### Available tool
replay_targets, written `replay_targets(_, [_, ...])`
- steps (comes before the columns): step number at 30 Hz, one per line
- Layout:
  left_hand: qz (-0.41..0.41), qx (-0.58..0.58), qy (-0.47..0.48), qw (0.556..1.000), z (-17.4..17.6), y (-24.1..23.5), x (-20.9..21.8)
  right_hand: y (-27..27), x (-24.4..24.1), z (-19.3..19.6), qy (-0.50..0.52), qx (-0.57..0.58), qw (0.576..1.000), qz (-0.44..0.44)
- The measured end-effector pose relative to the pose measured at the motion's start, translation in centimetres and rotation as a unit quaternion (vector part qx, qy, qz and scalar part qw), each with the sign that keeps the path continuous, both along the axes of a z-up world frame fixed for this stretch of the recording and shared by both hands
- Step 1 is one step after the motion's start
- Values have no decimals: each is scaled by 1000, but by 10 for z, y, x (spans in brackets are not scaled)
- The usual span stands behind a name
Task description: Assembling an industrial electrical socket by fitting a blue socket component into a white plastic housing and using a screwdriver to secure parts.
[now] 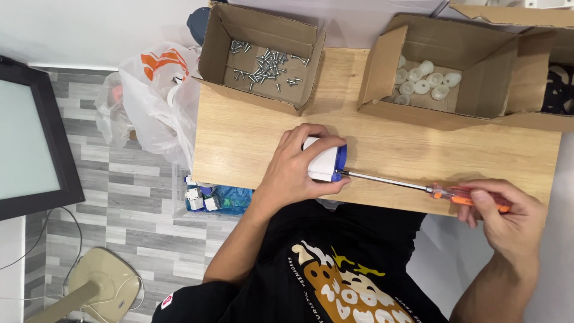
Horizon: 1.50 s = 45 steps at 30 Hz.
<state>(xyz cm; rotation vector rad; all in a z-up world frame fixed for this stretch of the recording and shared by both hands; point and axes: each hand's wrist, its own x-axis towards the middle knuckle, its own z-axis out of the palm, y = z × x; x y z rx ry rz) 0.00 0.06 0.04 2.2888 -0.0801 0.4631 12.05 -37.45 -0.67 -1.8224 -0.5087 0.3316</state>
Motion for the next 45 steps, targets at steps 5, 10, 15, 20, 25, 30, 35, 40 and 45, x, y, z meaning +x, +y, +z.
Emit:
replay_targets(5, [2,4,-6,1000,-2,0,-1,-32,4,-25,-40,22,999,13])
replay_targets(10, [-1,0,2,1000,1,0,-1,-53,9,-49,57,229,965,115])
replay_targets(15, [3,-6,-4,1000,1,0,-1,-1,-2,1,141,68,988,-3])
replay_targets(20, [5,0,-10,1000,-1,0,-1,-12,2,12,79,-84,992,56])
replay_targets(25, [4,2,-11,1000,-3,-1,-1,-26,4,4,5,-56,997,58])
replay_targets(30, [2,4,-11,1000,0,1,0,-37,6,-14,-74,-24,994,80])
replay_targets(35, [0,8,-12,1000,-2,0,0,-40,9,-22,-49,28,995,86])
replay_targets(40, [3,3,-1,1000,0,0,-1,-13,4,5,-40,-4,995,93])
replay_targets(45, [4,6,-6,1000,-1,0,0,-9,-1,14,102,-71,992,25])
